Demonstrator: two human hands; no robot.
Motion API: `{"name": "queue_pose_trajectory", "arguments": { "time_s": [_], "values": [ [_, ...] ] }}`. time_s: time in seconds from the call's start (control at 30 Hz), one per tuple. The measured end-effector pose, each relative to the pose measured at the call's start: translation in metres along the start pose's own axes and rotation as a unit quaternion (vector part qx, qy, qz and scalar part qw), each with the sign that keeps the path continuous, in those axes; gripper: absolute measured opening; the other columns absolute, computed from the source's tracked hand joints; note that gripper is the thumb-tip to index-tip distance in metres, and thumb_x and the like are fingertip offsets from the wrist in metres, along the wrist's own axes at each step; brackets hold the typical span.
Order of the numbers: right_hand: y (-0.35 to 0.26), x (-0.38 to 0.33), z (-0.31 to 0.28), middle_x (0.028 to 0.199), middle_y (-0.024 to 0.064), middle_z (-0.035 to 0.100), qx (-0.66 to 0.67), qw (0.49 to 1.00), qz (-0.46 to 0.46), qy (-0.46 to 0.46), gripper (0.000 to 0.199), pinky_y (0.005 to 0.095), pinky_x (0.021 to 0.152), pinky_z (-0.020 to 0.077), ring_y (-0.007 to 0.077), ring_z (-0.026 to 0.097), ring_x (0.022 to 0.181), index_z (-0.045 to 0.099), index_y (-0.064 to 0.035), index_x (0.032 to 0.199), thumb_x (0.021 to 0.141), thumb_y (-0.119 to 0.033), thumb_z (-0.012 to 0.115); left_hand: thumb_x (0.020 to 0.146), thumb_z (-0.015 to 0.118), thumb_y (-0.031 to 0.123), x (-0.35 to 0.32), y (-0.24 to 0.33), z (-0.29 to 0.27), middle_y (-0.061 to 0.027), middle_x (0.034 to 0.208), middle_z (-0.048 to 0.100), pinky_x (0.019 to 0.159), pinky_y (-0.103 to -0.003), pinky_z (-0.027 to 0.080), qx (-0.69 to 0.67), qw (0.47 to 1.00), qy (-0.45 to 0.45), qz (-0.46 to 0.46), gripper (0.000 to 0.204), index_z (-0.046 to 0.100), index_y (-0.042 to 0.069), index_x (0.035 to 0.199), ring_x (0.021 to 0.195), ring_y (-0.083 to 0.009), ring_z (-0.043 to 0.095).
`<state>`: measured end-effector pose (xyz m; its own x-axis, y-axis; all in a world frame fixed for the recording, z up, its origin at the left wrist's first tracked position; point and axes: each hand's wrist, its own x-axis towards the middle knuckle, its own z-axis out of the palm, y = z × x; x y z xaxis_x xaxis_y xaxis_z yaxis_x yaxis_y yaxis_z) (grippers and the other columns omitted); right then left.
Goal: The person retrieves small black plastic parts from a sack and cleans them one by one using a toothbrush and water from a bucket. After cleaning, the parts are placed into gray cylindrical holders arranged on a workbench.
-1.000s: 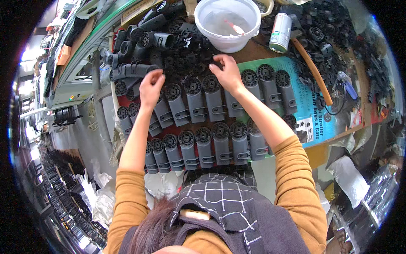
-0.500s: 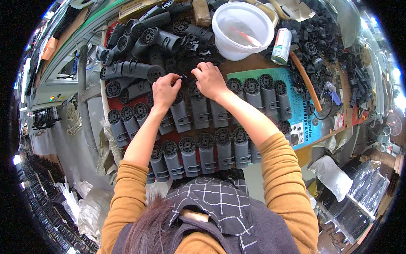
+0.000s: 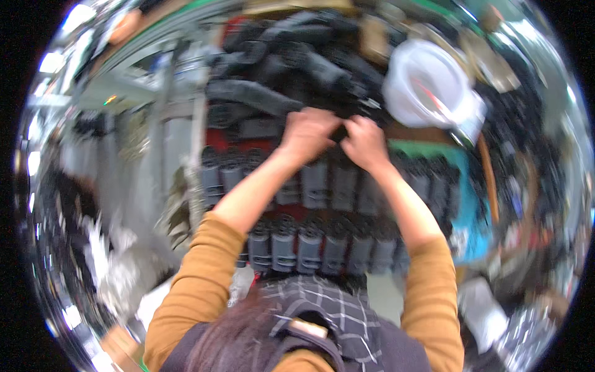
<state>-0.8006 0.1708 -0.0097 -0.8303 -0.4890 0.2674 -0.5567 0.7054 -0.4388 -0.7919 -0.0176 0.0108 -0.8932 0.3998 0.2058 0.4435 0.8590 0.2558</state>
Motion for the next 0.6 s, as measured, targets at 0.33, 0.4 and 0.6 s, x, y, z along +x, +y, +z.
{"name": "queue_pose_trajectory", "arguments": {
  "time_s": [0.33, 0.4, 0.6],
  "values": [
    [0.005, 0.002, -0.003, 0.096, 0.0145, 0.06, 0.058, 0.993, 0.048, -0.086, 0.023, 0.0425, 0.083, 0.0451, 0.0351, 0.053, 0.095, 0.062, 0.0007, 0.092, 0.071, -0.002, 0.069, 0.054, 0.085, 0.032, 0.021, -0.006, 0.027, -0.0059, 0.106, 0.058, 0.089, -0.041, 0.037, 0.048, 0.993, -0.108, 0.007, 0.051, 0.067, 0.014, 0.098, 0.102, -0.0241, 0.055],
    [0.014, 0.001, -0.002, 0.094, 0.0146, 0.06, 0.081, 0.993, 0.055, -0.072, 0.019, 0.0416, 0.082, 0.0451, 0.0345, 0.054, 0.094, 0.062, 0.0009, 0.091, 0.073, -0.003, 0.067, 0.056, 0.086, 0.033, 0.021, -0.01, 0.028, -0.0067, 0.108, 0.057, 0.088, -0.041, 0.038, -0.009, 0.989, -0.148, 0.012, 0.055, 0.065, 0.014, 0.103, 0.104, -0.0252, 0.056],
    [0.027, 0.0, -0.003, 0.098, 0.0128, 0.059, 0.012, 0.998, 0.057, -0.011, 0.024, 0.0416, 0.084, 0.0435, 0.0335, 0.053, 0.096, 0.058, -0.002, 0.103, 0.079, -0.002, 0.062, 0.06, 0.085, 0.033, 0.023, -0.014, 0.028, -0.0079, 0.111, 0.056, 0.088, -0.04, 0.043, -0.001, 0.983, -0.182, 0.029, 0.058, 0.063, 0.016, 0.11, 0.106, -0.0276, 0.058]
  ]
}}
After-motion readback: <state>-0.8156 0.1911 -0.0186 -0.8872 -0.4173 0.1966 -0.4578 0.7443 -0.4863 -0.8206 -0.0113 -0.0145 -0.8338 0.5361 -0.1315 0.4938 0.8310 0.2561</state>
